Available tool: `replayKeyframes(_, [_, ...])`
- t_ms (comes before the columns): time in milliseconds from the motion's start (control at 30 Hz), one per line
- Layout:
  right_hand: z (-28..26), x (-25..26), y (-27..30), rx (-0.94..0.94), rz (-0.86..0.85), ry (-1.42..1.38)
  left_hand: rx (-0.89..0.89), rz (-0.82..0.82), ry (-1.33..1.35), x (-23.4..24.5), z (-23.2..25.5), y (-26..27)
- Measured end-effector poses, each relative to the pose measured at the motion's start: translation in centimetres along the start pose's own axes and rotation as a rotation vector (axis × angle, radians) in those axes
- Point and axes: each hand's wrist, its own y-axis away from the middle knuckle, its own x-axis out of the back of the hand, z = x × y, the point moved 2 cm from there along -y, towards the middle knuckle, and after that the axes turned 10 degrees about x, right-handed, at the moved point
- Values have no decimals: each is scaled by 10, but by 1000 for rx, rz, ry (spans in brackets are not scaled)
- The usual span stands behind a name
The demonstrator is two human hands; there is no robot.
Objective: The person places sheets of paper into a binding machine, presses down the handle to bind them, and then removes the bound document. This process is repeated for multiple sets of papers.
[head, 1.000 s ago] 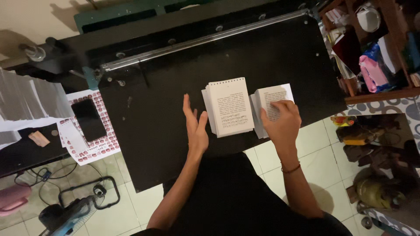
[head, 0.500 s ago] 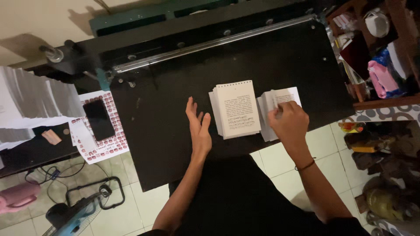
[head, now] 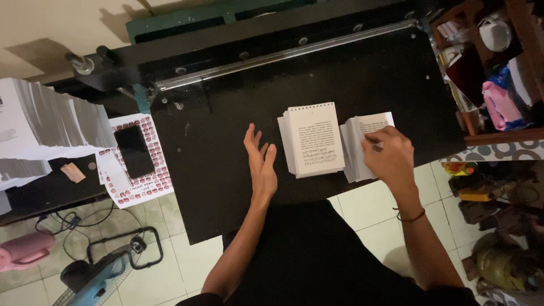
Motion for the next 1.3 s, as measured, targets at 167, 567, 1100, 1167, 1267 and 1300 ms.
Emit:
replayKeyframes(167, [0,-9,3,-37,21,61,8,3,1,3,2,1])
replayKeyframes(567, [39,2,3,-210,-4,-337,-73,65,8,6,0,2])
replayKeyframes(1100, [7,-11,6,-38,161,-42,-8,47,-41,4,0,2])
replayKeyframes(1167, [11,-17,8,-5,195,68,-8,49,-38,4,-4,0])
replayKeyframes(1267, [7,-23,11,-32,127,209,-6,53,-42,5,-2,0])
replayKeyframes(1300, [9,-26,11,-32,127,208,-6,53,-42,5,-2,0])
